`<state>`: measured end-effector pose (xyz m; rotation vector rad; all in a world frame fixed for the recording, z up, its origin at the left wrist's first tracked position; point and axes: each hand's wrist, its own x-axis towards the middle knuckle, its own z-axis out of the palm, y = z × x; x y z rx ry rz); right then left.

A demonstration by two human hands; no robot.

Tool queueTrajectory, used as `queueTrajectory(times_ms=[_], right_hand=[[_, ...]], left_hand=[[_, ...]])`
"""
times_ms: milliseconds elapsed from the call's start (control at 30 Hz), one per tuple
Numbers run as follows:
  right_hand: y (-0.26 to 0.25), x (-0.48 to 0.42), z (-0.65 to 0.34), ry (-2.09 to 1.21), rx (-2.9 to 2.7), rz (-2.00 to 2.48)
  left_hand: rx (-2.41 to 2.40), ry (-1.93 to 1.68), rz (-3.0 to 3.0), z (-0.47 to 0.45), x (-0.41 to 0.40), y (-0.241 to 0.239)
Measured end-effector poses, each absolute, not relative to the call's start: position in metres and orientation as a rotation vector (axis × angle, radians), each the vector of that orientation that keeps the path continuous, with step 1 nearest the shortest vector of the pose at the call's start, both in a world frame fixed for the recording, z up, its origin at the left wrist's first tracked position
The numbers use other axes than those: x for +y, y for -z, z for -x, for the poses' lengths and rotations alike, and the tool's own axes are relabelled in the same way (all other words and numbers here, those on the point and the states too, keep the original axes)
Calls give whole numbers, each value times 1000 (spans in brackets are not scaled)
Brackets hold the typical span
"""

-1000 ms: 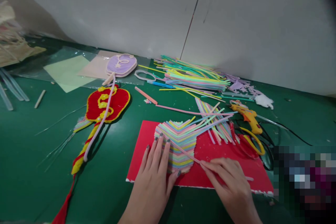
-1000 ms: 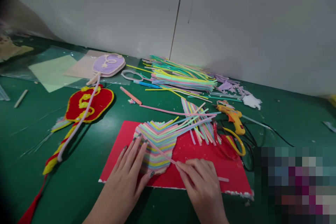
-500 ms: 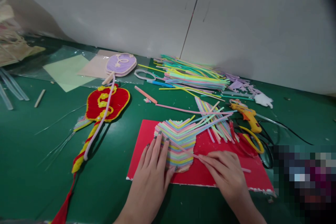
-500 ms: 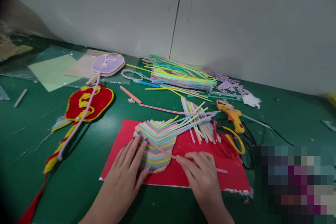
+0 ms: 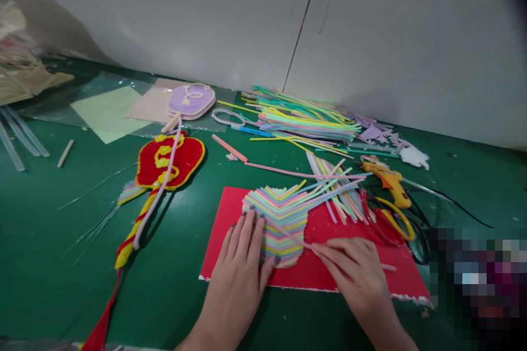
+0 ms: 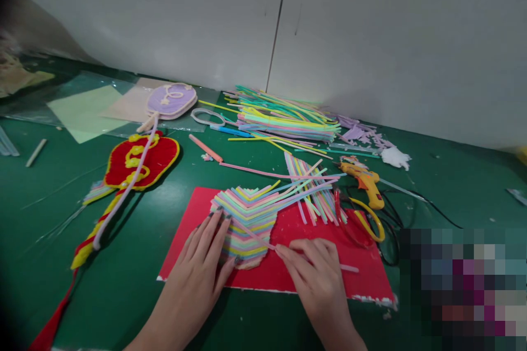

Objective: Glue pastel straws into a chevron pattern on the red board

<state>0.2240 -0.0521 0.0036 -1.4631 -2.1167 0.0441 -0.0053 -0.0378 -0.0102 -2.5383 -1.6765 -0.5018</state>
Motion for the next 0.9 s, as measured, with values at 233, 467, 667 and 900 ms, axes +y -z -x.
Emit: queueTrajectory(times_ms=[233,467,667,900], right_hand=[[-7,-54,-222,-26,-2143,1447],[-9,-55,-225,1,-2152,1426],[-11,-54,-221,55,-2137,1388],[-13,-53,-223,59,-2166,1374]], left_hand=[[-1664,476,2540,6,-38,9],[-1749,468,2537,4,-38,10],[-1748,493,2537,3,-38,9],[-1765,478,2519,2,-37,8]])
